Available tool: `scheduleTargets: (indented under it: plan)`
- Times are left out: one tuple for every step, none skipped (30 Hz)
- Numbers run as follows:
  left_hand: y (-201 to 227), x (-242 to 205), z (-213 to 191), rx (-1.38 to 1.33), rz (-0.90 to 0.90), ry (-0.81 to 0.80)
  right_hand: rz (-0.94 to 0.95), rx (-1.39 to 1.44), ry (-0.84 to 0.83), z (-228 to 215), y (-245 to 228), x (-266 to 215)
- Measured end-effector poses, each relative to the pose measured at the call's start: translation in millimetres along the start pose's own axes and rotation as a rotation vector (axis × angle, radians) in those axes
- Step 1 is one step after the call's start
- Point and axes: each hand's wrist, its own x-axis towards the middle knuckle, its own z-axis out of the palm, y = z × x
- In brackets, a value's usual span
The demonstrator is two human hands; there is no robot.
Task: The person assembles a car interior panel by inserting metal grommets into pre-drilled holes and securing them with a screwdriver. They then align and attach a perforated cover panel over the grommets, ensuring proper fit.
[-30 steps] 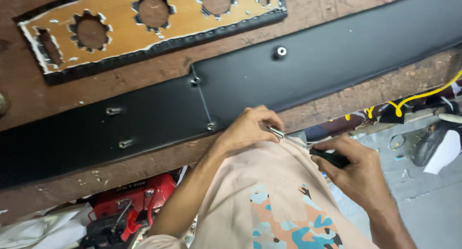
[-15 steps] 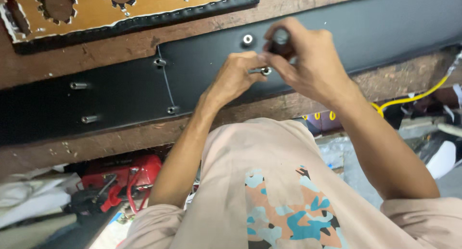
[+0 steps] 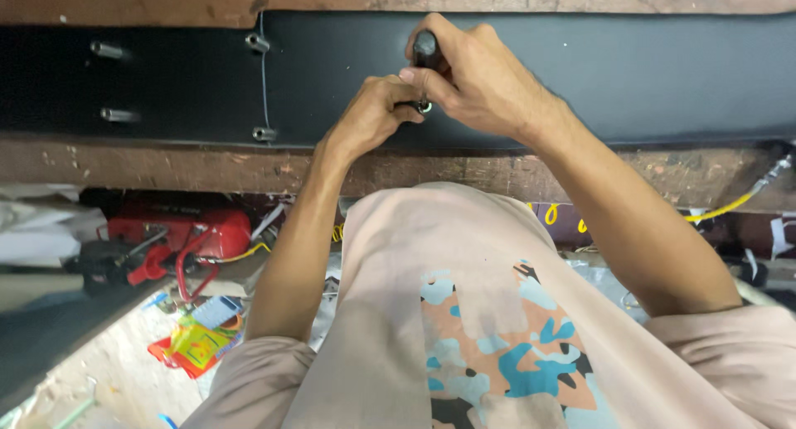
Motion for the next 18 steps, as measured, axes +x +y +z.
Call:
scheduleTargets:
  plan:
    - [-3, -1, 0, -0.029, -0.012, 0.007, -0.021, -0.008, -0.007, 0, 2, 2]
    - [-6, -2, 1, -0.062, -0.024, 0.008, -0.036, -0.015, -0.012, 1, 2, 2]
    - [-9, -4, 0, -0.045, -0.026, 0.030, -0.051, -0.022, -0.017, 2, 3, 3]
    - [-12, -5, 1, -0.027, -0.027, 0.048, -0.061, -0.013, -0.022, 3, 4, 3]
    - [-14, -7, 2, -0.009, -0.029, 0.066, -0.071, -0.003, -0.027, 4, 5, 3]
    - [-17, -8, 2, 0.014, -0.023, 0.073, -0.086, 0.007, -0.031, 6, 4, 5]
    - [-18, -8, 2, 0.036, -0.017, 0.080, -0.082, -0.016, -0.035, 7, 4, 6]
    - [-20, -9, 2, 0.057, -0.011, 0.084, -0.074, -0.039, -0.038, 8, 4, 6]
    - [-21, -10, 2, 0.072, -0.028, 0.085, -0.066, -0.062, -0.040, 8, 3, 6]
    - [-21, -10, 3, 0.086, -0.042, 0.083, -0.069, -0.061, -0.045, 8, 3, 5]
    - [-21, -10, 4, 0.100, -0.056, 0.082, -0.072, -0.060, -0.049, 8, 2, 4]
    - [-21, -10, 5, 0.080, -0.031, 0.087, -0.076, -0.061, -0.051, 8, 2, 3]
    - [-21, -9, 5, 0.060, -0.007, 0.092, -0.087, -0.062, -0.047, 8, 1, 3]
    - [-20, -9, 5, 0.040, 0.018, 0.096, -0.098, -0.063, -0.043, 8, 0, 1]
    - [-20, -8, 5, 0.048, -0.002, 0.085, -0.108, -0.064, -0.039, 9, 0, 1]
    - [-20, -8, 4, 0.055, -0.019, 0.074, -0.114, -0.074, -0.035, 10, 0, 1]
    - [-21, -8, 4, 0.061, -0.035, 0.063, -0.119, -0.083, -0.032, 12, 0, 2]
    - [-21, -8, 3, 0.074, -0.036, 0.059, -0.125, -0.092, -0.029, 14, 0, 2]
